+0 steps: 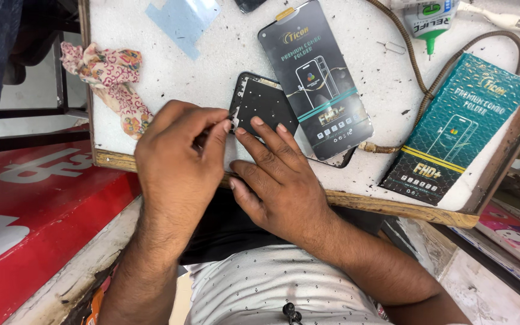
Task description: The person is repairing a smartphone by cleaning the edges of the screen assembly with a small tool and a toothbrush. They handle the screen, a new back cover, and cleaning tools on a cluttered workbench.
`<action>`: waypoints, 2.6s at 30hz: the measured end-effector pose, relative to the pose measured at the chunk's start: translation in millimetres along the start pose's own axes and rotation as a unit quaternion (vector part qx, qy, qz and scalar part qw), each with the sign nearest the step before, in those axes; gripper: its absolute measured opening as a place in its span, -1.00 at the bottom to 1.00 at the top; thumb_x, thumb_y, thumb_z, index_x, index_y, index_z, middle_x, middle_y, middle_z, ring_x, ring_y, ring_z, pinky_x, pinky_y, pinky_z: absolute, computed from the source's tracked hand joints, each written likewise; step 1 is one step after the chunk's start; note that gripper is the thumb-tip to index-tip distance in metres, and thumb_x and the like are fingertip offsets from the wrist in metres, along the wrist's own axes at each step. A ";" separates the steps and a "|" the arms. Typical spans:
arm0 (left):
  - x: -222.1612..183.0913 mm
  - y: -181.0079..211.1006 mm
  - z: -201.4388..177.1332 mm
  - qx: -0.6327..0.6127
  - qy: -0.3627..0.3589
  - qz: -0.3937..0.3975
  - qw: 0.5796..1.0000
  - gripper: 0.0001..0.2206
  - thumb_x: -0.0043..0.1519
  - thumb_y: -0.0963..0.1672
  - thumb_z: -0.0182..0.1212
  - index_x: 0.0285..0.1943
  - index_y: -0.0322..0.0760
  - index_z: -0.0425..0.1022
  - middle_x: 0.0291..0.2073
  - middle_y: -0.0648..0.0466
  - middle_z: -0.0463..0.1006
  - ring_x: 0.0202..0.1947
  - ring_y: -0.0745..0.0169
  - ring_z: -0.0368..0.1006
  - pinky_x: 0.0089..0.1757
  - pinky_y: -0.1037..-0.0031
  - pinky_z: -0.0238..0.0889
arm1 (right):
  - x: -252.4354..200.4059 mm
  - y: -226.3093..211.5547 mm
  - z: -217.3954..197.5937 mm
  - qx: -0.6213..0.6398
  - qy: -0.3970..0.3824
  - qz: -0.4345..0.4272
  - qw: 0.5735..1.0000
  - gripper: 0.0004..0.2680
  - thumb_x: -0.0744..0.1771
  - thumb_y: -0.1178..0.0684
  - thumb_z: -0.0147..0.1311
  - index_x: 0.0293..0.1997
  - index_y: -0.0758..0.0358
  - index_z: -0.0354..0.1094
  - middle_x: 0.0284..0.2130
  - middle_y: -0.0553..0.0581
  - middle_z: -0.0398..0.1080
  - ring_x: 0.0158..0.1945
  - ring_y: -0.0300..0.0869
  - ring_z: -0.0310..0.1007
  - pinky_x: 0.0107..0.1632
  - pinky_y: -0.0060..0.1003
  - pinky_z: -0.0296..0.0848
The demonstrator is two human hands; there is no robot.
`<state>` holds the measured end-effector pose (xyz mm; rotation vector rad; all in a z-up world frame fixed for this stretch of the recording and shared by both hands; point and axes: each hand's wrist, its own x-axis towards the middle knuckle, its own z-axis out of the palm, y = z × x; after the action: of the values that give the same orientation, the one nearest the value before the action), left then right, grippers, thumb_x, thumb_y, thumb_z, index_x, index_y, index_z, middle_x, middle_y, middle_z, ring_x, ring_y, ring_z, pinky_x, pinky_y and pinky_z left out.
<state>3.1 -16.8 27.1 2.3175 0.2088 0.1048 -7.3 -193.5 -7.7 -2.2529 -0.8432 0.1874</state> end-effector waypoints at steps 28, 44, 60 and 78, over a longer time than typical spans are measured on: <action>-1.2 -5.0 15.3 0.163 0.025 0.149 0.975 -0.83 0.20 -0.24 0.36 -0.05 -0.35 0.60 -0.28 0.03 0.36 -0.28 0.14 0.44 -0.28 0.33 0.39 | -1.0 0.2 2.8 -0.024 -0.002 -0.012 1.000 -0.85 0.35 0.04 0.22 -0.09 0.29 0.50 0.27 0.35 0.34 0.49 0.15 0.12 0.50 0.23 0.06; -13.5 0.8 12.0 0.133 0.002 0.115 0.984 -0.78 0.27 -0.25 0.31 0.09 -0.37 0.60 -0.12 -0.02 0.53 -0.16 0.05 0.55 -0.17 0.30 0.48 | -2.2 -1.9 -2.3 -0.001 0.006 -0.006 1.000 -0.82 0.33 0.05 0.25 -0.04 0.28 0.51 0.29 0.31 0.31 0.49 0.14 0.12 0.49 0.23 0.09; 7.8 -0.3 1.2 -0.010 -0.054 -0.041 0.998 -0.94 0.26 -0.20 0.36 -0.18 -0.35 0.66 -0.38 -0.01 0.65 -0.44 0.26 0.60 -0.37 0.47 0.43 | -4.2 2.1 1.5 -0.003 -0.013 -0.002 1.000 -0.85 0.37 -0.02 0.23 -0.07 0.19 0.53 0.33 0.28 0.28 0.51 0.10 0.07 0.50 0.25 0.07; -15.3 -3.5 22.7 0.078 0.042 0.058 0.994 -0.92 0.30 -0.24 0.34 -0.06 -0.32 0.59 -0.18 0.00 0.60 -0.21 0.04 0.60 -0.20 0.30 0.47 | -5.0 3.1 1.3 -0.004 -0.019 -0.007 1.000 -0.82 0.34 0.02 0.20 -0.04 0.26 0.52 0.32 0.31 0.29 0.51 0.13 0.08 0.50 0.24 0.05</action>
<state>-9.1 -33.4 8.8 2.4838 0.1295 0.2534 -10.0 -197.5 -11.2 -2.2557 -0.8803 0.2206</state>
